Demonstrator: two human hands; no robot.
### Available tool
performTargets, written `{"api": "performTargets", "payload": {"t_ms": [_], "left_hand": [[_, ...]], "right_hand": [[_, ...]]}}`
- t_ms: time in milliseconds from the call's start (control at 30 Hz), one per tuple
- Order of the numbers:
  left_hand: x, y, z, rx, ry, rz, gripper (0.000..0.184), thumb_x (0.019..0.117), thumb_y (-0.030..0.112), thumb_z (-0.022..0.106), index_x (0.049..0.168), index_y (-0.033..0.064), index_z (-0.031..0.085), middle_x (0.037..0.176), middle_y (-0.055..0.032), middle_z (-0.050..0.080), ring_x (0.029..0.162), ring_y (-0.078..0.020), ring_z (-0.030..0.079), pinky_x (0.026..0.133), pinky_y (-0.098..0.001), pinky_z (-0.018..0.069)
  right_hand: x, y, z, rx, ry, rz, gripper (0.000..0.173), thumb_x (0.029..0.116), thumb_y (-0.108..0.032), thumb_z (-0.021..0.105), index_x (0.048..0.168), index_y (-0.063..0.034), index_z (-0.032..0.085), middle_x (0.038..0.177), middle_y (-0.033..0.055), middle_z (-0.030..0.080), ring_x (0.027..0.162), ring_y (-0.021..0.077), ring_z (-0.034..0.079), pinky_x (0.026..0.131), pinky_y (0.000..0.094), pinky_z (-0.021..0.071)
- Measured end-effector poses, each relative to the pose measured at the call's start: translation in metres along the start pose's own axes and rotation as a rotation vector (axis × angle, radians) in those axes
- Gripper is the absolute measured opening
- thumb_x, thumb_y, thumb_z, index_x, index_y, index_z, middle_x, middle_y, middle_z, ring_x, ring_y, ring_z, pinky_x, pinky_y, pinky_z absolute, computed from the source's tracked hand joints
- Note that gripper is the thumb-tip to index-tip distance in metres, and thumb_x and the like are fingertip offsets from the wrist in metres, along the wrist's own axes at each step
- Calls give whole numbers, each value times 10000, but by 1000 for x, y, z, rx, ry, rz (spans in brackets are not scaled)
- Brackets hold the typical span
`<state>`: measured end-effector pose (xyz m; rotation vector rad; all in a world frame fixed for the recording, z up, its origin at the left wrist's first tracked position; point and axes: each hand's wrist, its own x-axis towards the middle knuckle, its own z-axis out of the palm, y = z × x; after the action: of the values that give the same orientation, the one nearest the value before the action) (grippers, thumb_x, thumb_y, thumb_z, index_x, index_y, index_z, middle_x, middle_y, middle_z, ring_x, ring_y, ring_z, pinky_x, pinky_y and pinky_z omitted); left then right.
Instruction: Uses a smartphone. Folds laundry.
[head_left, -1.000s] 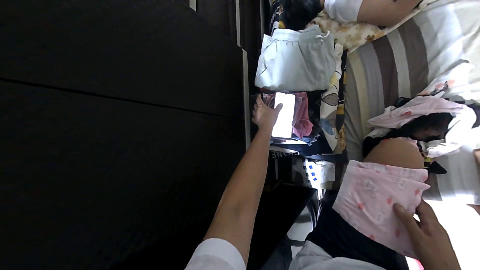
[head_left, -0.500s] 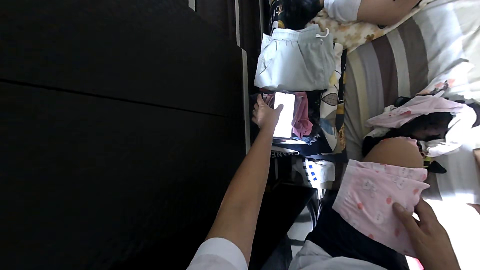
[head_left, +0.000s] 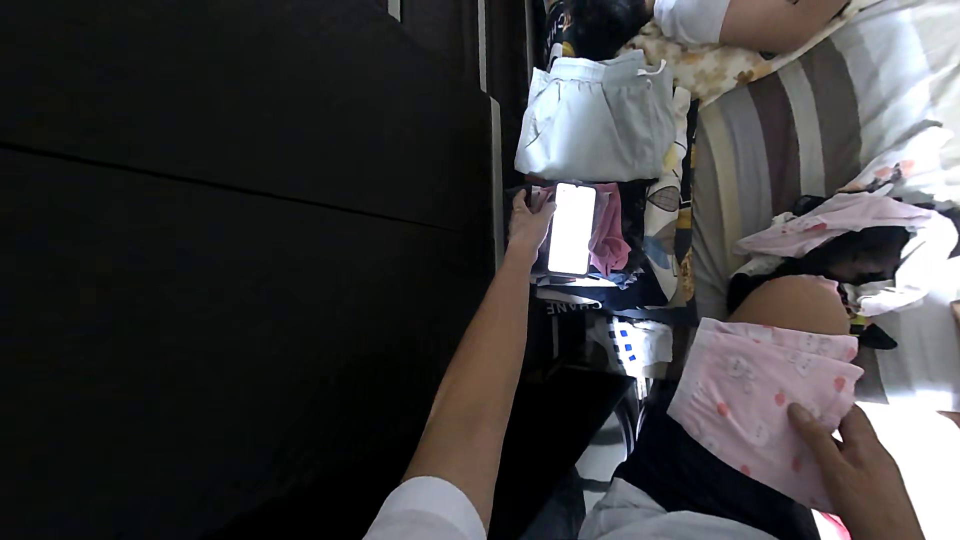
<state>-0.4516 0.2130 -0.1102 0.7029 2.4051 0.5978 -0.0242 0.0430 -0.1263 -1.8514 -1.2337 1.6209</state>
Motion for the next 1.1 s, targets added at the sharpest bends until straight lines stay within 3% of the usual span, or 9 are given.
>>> {"api": "performTargets", "payload": {"t_ms": [167, 333, 500, 667, 833, 967, 1100], "left_hand": [[-4, -10, -12, 25, -113, 117, 824, 987, 193, 674, 1631, 106, 166, 1451, -238, 519, 1254, -357, 574, 1015, -536, 490], [-2, -32, -24, 134, -209, 330, 1011, 867, 47, 769, 1640, 80, 118, 1527, -261, 436, 1371, -361, 493, 1112, -508, 439], [-1, -39, -36, 194, -335, 418, 1126, 795, -18, 798, 1649, 112, 77, 1597, -238, 350, 1444, -335, 419, 1147, -502, 407], [1, -38, -41, 329, -399, 509, 1185, 785, -11, 820, 1653, 99, 20, 1697, -186, 156, 1543, -305, 262, 1228, -479, 296], [9, -47, -36, 414, -360, 565, 1195, 760, 42, 846, 1659, 141, 64, 1670, -195, 236, 1520, -340, 307, 1212, -533, 317], [9, -48, -34, 482, -339, 560, 1216, 757, 60, 862, 1664, 174, 59, 1667, -201, 244, 1507, -373, 324, 1193, -565, 331], [5, -44, -39, 349, -398, 566, 1132, 791, -23, 798, 1656, 144, 88, 1699, -147, 183, 1538, -287, 281, 1222, -490, 317]], "right_hand": [[-1, 1, 0, 11, 2, -9, 577, 985, -363, 567, 1393, 42, 518, 1384, 241, 535, 1186, 207, 592, 959, 378, 513], [-1, 2, 0, 24, -1, -25, 541, 983, -359, 566, 1352, 37, 545, 1339, 201, 556, 1119, 138, 607, 901, 302, 531], [0, 2, 0, 0, -4, -8, 565, 991, -354, 558, 1390, 44, 517, 1379, 240, 540, 1157, 202, 603, 929, 373, 525], [-1, 2, 1, 6, -7, -26, 576, 988, -357, 552, 1394, 50, 516, 1395, 246, 522, 1169, 193, 594, 920, 343, 525], [-1, 3, 1, 16, -2, -18, 538, 984, -355, 560, 1361, 29, 542, 1375, 220, 540, 1148, 165, 601, 907, 327, 529], [-1, 3, 0, 11, -5, -21, 610, 988, -368, 553, 1440, 37, 490, 1437, 250, 505, 1207, 202, 587, 956, 358, 517], [-1, 1, 1, 4, 6, -22, 563, 982, -365, 563, 1381, 31, 531, 1394, 223, 530, 1157, 171, 600, 906, 321, 531]]}}
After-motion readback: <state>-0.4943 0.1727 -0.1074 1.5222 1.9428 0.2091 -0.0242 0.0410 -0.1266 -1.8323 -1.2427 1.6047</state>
